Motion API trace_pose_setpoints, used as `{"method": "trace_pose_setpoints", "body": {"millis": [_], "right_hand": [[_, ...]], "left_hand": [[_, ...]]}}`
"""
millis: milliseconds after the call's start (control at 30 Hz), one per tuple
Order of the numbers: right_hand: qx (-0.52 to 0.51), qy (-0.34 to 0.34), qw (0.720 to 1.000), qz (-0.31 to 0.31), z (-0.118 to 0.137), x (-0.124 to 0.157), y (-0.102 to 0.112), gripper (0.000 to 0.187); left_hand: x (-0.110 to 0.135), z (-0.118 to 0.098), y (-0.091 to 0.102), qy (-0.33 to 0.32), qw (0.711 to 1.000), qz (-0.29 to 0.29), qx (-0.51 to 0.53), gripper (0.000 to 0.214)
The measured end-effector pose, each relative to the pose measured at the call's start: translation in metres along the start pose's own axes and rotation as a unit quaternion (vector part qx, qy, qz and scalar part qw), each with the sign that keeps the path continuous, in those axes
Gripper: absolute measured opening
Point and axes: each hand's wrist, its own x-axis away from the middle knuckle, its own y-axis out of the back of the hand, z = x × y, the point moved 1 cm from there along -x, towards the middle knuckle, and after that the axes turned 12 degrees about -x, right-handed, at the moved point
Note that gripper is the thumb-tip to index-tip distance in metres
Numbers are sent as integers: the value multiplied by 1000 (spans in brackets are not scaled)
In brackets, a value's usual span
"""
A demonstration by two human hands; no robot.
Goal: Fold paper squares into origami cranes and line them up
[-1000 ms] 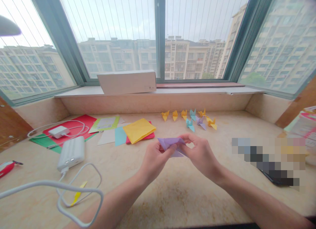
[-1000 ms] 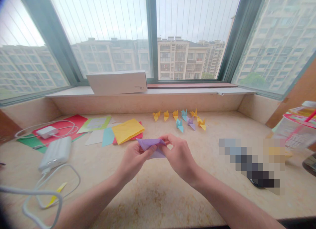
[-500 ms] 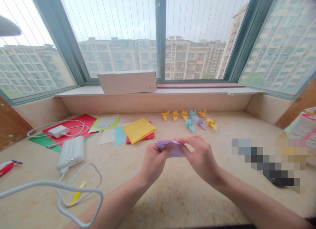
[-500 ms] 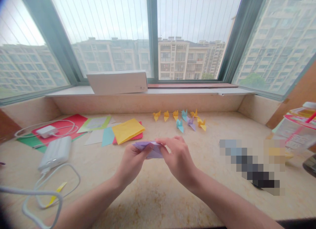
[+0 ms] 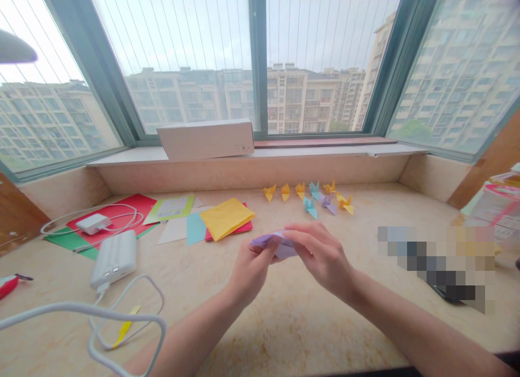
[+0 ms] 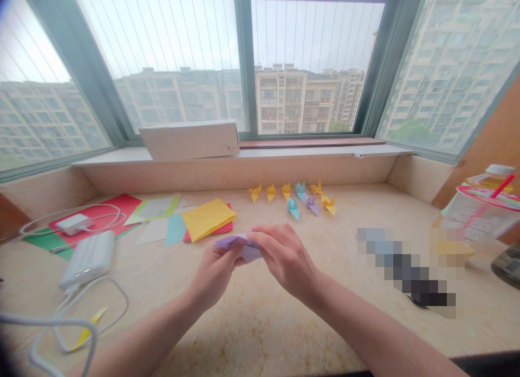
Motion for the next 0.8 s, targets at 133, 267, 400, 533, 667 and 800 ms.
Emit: {"method": "trace_pose_setpoints", "body": {"millis": [133,267,400,533,667,800], "right_hand": [[-81,-33,996,3,1,-2,-4,38],[-118,-45,992,-3,1,-2,-3,41],[-127,-49,991,-17,-4,-2,2,42],[-127,-65,990,-16,-8,-3,6,39],[-147,-67,987,11,-9,-6,8,31],[-138,-83,987,23,-10,-9,9,29]], "left_hand": [[-1,2,0,3,999,-13,31,35],[-1,0,-1,-4,999,3,49,41],[-2,-3,-1,-31,999,6,36,39],[-6,-4,5,-29,999,-39,4,39],[-6,-5,7,-17,997,-69,-15,36],[-3,-8,6,-28,998,-64,-6,33]]}}
